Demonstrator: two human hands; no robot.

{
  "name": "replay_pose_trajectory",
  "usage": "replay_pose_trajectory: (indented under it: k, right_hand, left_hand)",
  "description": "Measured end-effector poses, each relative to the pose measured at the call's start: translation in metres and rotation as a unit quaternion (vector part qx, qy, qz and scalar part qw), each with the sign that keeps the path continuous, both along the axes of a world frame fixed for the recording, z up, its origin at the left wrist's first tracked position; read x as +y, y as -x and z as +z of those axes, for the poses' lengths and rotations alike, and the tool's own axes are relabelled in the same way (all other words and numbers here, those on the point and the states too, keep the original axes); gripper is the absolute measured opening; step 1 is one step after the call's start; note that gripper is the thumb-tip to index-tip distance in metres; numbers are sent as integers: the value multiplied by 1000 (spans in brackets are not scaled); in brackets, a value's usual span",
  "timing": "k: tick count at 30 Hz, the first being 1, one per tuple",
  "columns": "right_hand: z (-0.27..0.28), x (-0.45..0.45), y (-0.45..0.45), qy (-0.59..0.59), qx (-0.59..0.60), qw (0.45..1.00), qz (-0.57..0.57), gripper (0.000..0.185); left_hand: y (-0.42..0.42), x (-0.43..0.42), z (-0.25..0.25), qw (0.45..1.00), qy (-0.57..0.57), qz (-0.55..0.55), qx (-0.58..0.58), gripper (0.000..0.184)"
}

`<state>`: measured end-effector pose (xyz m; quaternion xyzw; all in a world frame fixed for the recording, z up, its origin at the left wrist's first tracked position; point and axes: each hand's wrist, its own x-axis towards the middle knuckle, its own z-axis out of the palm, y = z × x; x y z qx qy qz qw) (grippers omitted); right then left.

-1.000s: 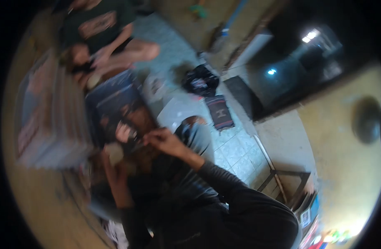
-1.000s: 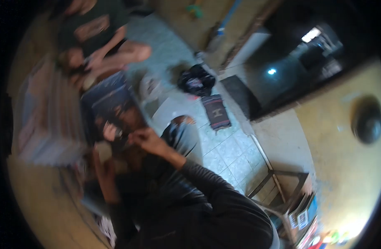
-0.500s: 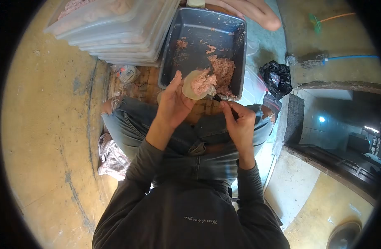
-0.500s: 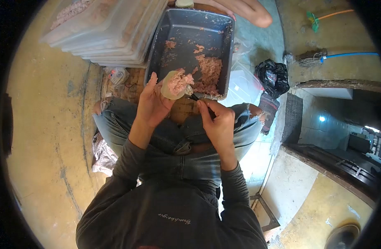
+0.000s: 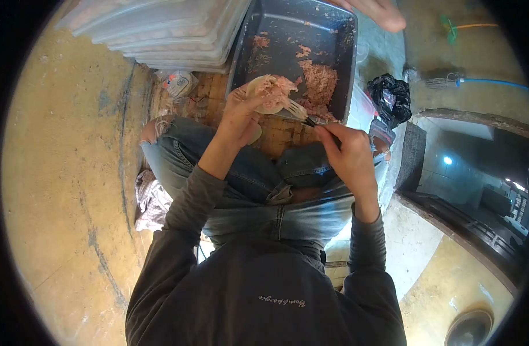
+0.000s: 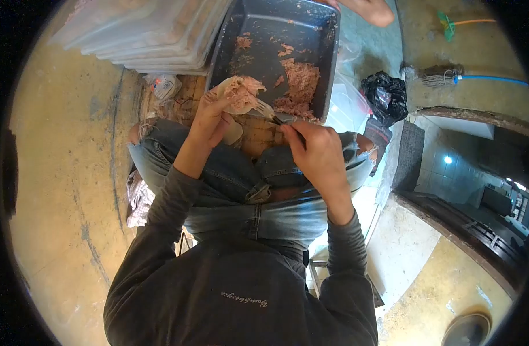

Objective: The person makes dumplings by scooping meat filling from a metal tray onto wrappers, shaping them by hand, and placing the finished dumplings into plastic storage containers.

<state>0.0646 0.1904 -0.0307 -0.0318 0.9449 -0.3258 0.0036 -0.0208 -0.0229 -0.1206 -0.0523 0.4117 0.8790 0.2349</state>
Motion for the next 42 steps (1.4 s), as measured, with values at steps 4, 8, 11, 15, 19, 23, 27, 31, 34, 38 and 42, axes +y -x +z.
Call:
replay_pose_trajectory:
  k: [4,8,11,15,19,23,27,31,34,38,42]
  right_hand:
    - [6,-5,-19,75,33,995,-53,11]
    - [0,-9,-30,94,75,989,-83,10]
    - [-3,-10,-31,160,23,983,-87,12]
    - [0,-6,-32,189,11,979,-78,11]
    - [25,-3,-39,113,64,989,-73,9]
    - [15,-16,-39,83,153,979,-101,8]
    - [-10,-26,-35,48,155,980,-114,8]
    - [-43,-27,-32,15,193,973,-125,6]
    - [-75,-5,-26,-66,133,979,-139,7]
    - [-96,30,-40,67,67,977,-192,14]
    - [-96,31,-70,146,63,964,-212,15]
  left_hand:
    - [-6,1,0,995,-87,24,-40,32]
    - [-17,14,14,989,-135,21,-58,35]
    - [-26,24,27,994,-103,19,-31,36]
    - [-30,27,29,998,-48,38,23,36]
    - [-21,6,16,999,8,33,24,38]
    - [-30,16,20,998,-34,19,46,32]
    - [-35,29,33,998,-58,38,11,39]
    - [-36,34,22,998,-45,46,-6,46]
    - [-29,37,-8,999,-23,34,-4,48]
    - [-25,24,-19,997,-41,42,-44,55]
    - [-13,34,-11,996,-83,25,-26,49]
